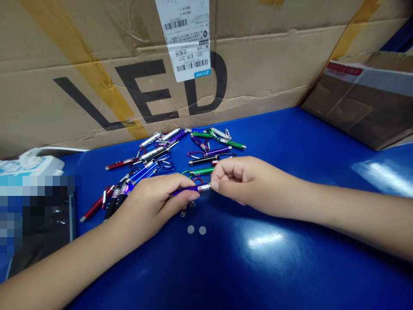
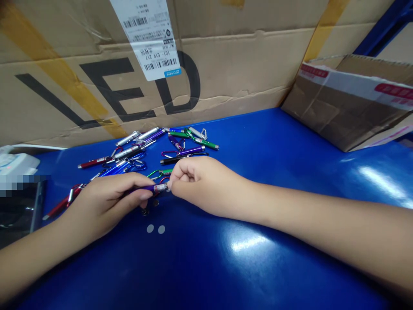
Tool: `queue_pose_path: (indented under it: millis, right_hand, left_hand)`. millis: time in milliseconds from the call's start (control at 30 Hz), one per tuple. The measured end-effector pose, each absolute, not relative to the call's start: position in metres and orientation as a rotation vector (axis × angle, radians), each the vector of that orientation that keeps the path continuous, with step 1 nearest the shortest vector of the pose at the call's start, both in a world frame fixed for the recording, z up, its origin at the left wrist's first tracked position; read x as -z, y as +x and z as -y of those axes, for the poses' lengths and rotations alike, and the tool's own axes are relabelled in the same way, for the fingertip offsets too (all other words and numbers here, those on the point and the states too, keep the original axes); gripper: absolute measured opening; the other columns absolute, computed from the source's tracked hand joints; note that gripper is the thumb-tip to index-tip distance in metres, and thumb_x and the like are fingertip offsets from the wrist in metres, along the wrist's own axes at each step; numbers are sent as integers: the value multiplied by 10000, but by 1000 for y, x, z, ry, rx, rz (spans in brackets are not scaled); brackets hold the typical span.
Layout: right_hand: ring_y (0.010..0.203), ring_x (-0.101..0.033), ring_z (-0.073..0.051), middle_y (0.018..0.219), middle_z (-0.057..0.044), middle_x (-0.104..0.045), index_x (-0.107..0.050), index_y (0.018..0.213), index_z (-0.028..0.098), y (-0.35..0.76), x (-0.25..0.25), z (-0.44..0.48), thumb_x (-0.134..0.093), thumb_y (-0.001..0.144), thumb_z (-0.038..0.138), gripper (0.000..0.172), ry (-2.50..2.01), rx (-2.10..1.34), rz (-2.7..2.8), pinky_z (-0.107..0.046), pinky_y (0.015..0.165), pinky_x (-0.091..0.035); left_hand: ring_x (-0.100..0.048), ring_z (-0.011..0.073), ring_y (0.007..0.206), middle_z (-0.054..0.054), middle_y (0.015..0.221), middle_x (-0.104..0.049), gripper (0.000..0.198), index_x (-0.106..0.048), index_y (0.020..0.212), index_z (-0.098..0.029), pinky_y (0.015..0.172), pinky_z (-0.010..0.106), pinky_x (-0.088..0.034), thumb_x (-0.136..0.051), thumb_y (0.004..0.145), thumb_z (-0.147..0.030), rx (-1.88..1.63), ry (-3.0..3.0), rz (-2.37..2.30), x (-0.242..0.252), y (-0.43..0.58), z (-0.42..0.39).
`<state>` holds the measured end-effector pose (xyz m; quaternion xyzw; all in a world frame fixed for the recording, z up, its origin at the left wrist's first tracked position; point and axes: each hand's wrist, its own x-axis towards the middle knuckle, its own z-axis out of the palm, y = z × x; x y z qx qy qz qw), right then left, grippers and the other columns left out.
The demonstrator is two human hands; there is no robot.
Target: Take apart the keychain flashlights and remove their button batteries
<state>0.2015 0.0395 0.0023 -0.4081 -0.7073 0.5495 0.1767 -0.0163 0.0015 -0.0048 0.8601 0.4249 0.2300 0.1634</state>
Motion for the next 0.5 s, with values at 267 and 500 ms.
queue_pose_path:
  millis: [267,500]
  right_hand:
    - [440,-383,-56,501,83,-459,-520,744,197,201,2,-39,-522,839,292,134,-1169,-1729,1964,-183,425,-295]
    - [378,-293,-38,443,105,-383,-478,726,189,197,4,-40,-515,800,212,86,-1157,-2064,1657,-175,379,-213]
  left_hand:
    - [-618,150,699,12,776,-692,147,-622,988,-196,647,266,-470,-509,960,-286,-745,2915,-1093,16,-23,-4]
    - [-588,121,591,-30,664,-670,271,-649,740,-215,576,260,-426,-480,945,-266,-756,2795,-1261,5,-16,4]
